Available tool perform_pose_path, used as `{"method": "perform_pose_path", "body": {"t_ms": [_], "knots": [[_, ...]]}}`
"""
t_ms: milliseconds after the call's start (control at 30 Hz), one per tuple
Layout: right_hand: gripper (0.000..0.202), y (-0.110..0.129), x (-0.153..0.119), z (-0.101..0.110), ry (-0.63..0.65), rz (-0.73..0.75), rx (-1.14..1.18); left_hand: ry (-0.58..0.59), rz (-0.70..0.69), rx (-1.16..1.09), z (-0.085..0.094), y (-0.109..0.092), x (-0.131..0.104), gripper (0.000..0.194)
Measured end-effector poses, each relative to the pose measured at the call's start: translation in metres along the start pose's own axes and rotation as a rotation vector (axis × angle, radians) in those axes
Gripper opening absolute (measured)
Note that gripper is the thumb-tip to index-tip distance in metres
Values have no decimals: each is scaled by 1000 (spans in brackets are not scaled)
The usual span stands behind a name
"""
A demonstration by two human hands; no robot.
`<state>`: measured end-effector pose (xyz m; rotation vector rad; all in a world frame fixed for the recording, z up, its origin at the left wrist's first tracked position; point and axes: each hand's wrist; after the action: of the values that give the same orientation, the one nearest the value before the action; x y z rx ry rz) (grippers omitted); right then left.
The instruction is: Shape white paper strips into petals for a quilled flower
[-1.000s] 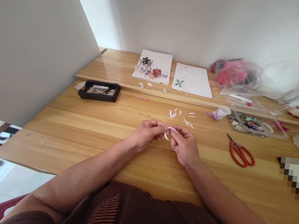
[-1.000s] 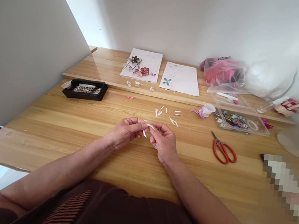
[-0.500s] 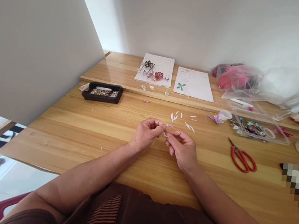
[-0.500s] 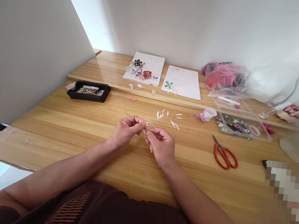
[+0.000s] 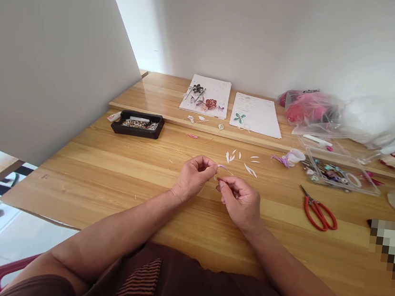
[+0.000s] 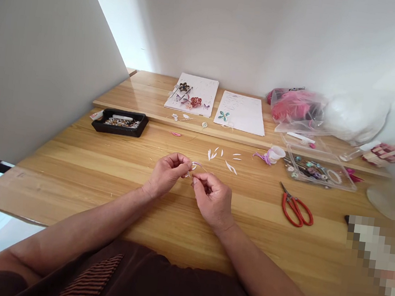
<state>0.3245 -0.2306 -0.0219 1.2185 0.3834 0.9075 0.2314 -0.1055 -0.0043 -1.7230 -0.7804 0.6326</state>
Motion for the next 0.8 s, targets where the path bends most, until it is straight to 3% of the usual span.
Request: {"method": "perform_pose_path", "body": {"t_ms": [167, 467, 633, 800], "knots": [[15, 10, -3, 3, -13, 113, -173, 20, -49, 55, 1, 1, 2, 20], [9, 38, 3, 25, -75, 255, -430, 188, -22, 179, 2, -4, -1, 20], [11, 46, 17, 38, -49, 147, -327, 308, 55, 165, 3, -12, -3, 22], [16, 39, 31, 41, 28, 5, -110, 367, 117, 89, 4, -15, -4, 24]]}}
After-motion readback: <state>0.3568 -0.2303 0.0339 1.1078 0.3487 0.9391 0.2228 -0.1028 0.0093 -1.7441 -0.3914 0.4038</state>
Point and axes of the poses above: each hand's wrist, its own x-axis towards the middle knuckle, its own z-axis out of the back of the hand, y = z × x, and after that the axes turned 5 degrees about -x, right-handed
